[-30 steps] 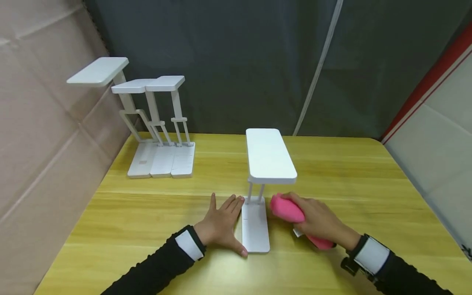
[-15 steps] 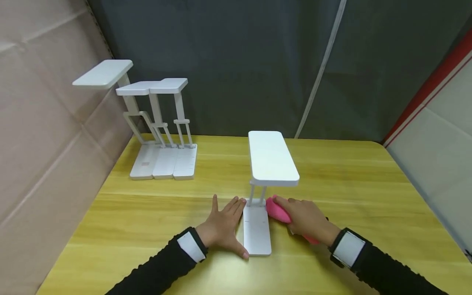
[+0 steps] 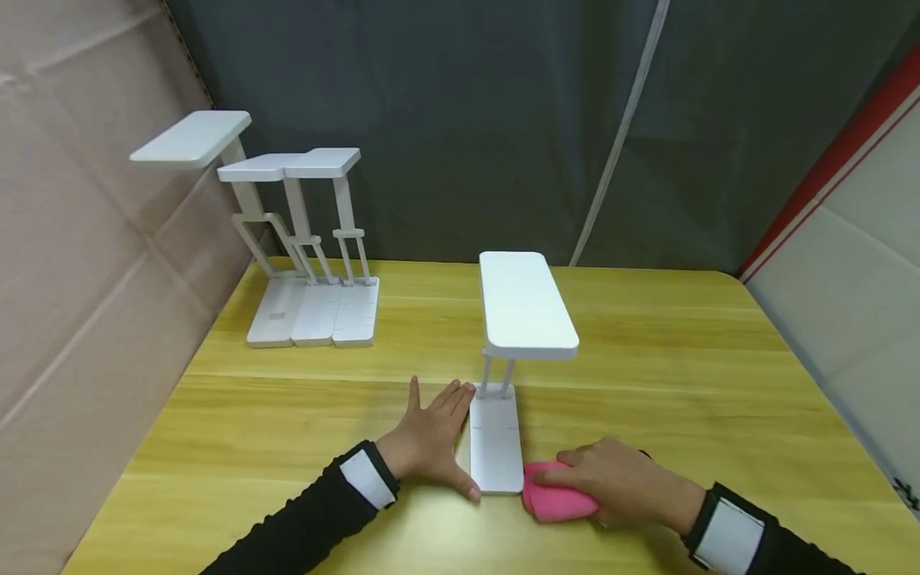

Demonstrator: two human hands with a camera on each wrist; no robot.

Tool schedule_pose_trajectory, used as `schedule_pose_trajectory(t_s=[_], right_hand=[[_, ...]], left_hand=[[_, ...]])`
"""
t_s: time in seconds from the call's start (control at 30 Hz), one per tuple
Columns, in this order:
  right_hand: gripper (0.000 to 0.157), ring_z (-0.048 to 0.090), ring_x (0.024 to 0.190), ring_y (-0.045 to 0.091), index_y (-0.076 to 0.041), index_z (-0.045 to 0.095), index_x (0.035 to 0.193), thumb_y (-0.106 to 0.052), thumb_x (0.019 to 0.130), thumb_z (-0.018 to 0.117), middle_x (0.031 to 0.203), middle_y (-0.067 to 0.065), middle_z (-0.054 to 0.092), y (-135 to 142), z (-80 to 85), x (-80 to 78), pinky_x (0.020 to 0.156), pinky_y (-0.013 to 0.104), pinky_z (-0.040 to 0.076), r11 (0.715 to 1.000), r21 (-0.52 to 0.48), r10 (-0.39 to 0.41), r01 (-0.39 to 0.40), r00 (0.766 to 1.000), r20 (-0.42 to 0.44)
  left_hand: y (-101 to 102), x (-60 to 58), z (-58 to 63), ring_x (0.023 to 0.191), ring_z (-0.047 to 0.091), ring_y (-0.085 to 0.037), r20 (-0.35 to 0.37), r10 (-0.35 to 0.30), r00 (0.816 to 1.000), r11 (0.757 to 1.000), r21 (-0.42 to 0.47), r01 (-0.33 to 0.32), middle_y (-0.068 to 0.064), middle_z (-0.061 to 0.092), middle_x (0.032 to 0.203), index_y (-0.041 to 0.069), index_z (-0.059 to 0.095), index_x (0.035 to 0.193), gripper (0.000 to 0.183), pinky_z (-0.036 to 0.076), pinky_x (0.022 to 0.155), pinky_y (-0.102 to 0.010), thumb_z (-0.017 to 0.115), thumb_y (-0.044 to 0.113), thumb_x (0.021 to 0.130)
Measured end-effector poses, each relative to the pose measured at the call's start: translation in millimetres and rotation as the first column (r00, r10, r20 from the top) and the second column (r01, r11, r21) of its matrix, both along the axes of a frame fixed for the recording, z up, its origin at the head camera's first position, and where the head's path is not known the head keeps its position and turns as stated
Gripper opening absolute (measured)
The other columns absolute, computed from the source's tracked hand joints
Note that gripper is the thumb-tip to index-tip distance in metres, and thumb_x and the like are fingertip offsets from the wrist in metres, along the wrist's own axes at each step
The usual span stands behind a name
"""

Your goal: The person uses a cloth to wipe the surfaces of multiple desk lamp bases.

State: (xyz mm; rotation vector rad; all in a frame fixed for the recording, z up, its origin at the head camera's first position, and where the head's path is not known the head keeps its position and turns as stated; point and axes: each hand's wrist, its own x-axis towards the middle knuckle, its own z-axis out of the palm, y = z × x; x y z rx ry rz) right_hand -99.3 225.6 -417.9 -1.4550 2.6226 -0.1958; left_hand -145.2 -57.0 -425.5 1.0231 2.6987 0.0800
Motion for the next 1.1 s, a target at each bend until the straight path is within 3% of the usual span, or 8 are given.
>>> schedule_pose_trajectory(t_s=[0.1,0.2,0.27,0.4,0.5,0.7,1.1], right_hand=[[0.085,0.043,0.066,-0.002,-0.039,0.04,0.128,-0.007,0.056,0.071,0.087,-0.017,0.05,6.4,6.5,-5.7,0.052,0.02,0.037,0.998,-0.068,0.02,-0.017,0.999,0.044],[0.082,0.043,0.065,0.001,-0.035,0.041,0.129,-0.009,0.057,0.07,0.088,-0.015,0.05,12.8,18.1,-26.0,0.054,0.025,0.04,0.989,-0.107,-0.105,0.104,0.994,-0.006],[0.077,0.042,0.061,0.004,-0.032,0.043,0.128,-0.012,0.059,0.073,0.085,-0.013,0.049,13.4,20.7,-44.2,0.053,0.027,0.039,0.971,-0.101,-0.222,0.215,0.973,-0.06],[0.07,0.041,0.056,0.01,-0.027,0.044,0.126,-0.015,0.063,0.074,0.081,-0.005,0.05,3.1,10.4,-70.2,0.051,0.028,0.039,0.937,-0.031,-0.349,0.348,0.929,-0.122],[0.069,0.041,0.054,0.012,-0.025,0.043,0.127,-0.014,0.066,0.073,0.081,0.0,0.052,-6.6,0.4,-76.6,0.05,0.028,0.038,0.93,0.016,-0.361,0.367,0.922,-0.138],[0.072,0.04,0.052,0.013,-0.026,0.04,0.131,-0.014,0.068,0.072,0.079,0.001,0.052,-12.3,-2.9,-62.6,0.051,0.03,0.041,0.943,0.044,-0.319,0.329,0.936,-0.15],[0.079,0.041,0.056,0.006,-0.034,0.039,0.128,-0.009,0.06,0.07,0.079,-0.008,0.05,-5.7,0.2,-5.8,0.046,0.026,0.037,0.993,0.075,-0.088,0.093,0.994,-0.068]], left_hand=[[-1.4,-1.1,-1.2,0.135,0.006,-0.023,0.0,0.004,1.0,1.0,0.02,-0.004,-0.009,0.011,0.149,0.005,0.006,0.142,0.131,-0.003,0.096,-0.07,0.054,0.086,0.051],[-1.8,-1.6,-0.8,0.136,0.006,-0.022,-0.002,0.007,1.0,1.0,0.028,-0.007,-0.009,0.011,0.149,0.005,0.005,0.142,0.131,-0.004,0.096,-0.07,0.054,0.086,0.051],[-2.8,-1.6,-0.8,0.135,0.006,-0.022,-0.005,0.012,1.0,1.0,0.02,-0.011,-0.009,0.012,0.149,0.005,0.005,0.142,0.132,-0.003,0.096,-0.071,0.054,0.086,0.05],[-4.2,0.5,0.1,0.135,0.008,-0.022,0.002,0.017,1.0,1.0,0.004,-0.017,-0.009,0.014,0.149,0.005,0.007,0.142,0.132,-0.001,0.095,-0.071,0.055,0.086,0.05],[-2.8,1.7,1.0,0.135,0.009,-0.022,0.002,0.011,1.0,1.0,-0.001,-0.011,-0.009,0.013,0.149,0.005,0.007,0.142,0.131,-0.001,0.096,-0.071,0.054,0.086,0.05],[2.5,1.5,1.1,0.135,0.008,-0.022,-0.012,-0.001,1.0,0.999,-0.038,0.001,-0.009,0.012,0.149,0.004,0.006,0.142,0.131,0.0,0.096,-0.07,0.053,0.086,0.051],[6.8,-1.7,2.1,0.136,0.002,-0.023,-0.006,-0.002,1.0,0.988,-0.152,0.001,-0.01,0.006,0.149,0.004,0.002,0.141,0.135,-0.002,0.097,-0.069,0.05,0.089,0.049]])
